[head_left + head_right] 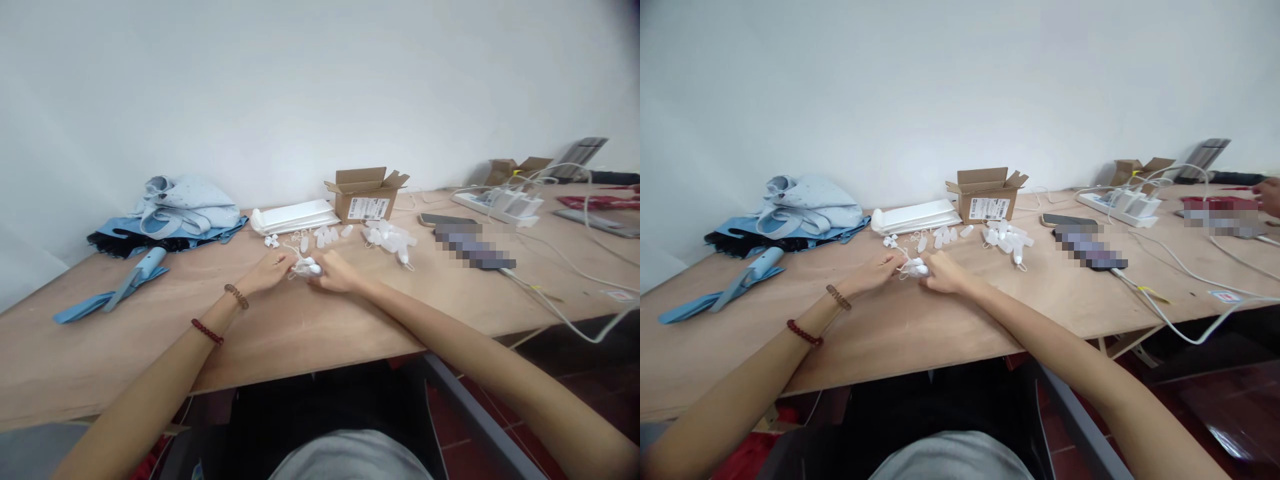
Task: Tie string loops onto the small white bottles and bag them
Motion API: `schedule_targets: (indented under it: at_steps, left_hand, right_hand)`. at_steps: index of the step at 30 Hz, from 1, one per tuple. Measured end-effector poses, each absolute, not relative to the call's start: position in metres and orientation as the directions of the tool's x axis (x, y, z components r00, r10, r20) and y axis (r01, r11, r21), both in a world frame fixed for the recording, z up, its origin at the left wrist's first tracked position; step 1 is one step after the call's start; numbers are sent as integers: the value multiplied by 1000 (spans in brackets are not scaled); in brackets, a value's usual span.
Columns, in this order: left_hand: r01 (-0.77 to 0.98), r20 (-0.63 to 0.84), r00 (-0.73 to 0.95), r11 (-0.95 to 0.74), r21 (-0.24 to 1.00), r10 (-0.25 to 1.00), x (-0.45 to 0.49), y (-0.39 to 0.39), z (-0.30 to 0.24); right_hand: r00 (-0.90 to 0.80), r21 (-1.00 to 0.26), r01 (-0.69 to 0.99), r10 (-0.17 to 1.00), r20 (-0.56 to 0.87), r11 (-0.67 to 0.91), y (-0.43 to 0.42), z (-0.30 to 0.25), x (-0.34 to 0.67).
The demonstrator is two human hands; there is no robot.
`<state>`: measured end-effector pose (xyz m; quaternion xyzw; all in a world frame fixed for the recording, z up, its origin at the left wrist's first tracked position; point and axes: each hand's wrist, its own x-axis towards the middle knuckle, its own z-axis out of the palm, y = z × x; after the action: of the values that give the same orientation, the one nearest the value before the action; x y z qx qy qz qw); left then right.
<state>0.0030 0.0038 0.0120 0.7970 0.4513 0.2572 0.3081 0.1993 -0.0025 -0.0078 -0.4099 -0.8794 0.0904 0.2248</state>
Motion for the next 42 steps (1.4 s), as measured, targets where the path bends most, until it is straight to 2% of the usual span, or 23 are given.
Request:
schedule_targets:
  at_steps: [2,4,8,14,17,24,28,31,33,36,39,42]
  left_hand:
    - [543,-27,377,-197,816,926,4,8,7]
    - [527,-95,322,-95,844,942,3,12,4]
    - [574,51,356,-261,776,933,-5,12,12]
    - [586,238,488,-517,623,840,-9,3,25]
    - [653,245,471,-522,549,847,-6,3,25]
    - [621,263,485,-540,568,834,-7,2,27]
    - [596,242,461,-500,628,854,-4,3,23]
    - [553,67,303,-233,800,951,-3,6,22]
    - [348,-92,242,2,938,966,-7,7,26]
    - [-12,-177,298,189,982,938,-14,8,38]
    - [-77,-157,304,189,979,940,-16,4,45]
    - [65,-16,251,0,998,968,-8,-4,44]
  right_hand:
    - [-546,-305,715,774,320,630,-3,-9,198]
    - [-544,-302,722,781,308,622,-3,-8,196]
    - [-551,-376,684,780,297,626,0,-4,195]
    - [-537,-427,664,789,299,613,1,-2,196]
    - [-543,-442,644,780,312,625,2,-4,197]
    - [-542,-458,641,786,299,616,3,-4,196]
    - [-545,-442,650,784,296,618,1,-3,196]
    - [-544,-424,666,789,287,614,2,-4,198]
    - [-540,-403,684,794,281,608,4,-4,199]
    - [-527,-331,735,806,270,592,4,-5,200]
    - [-499,-180,819,831,245,544,1,-4,199]
    - [-496,-39,856,839,221,516,-4,-1,196]
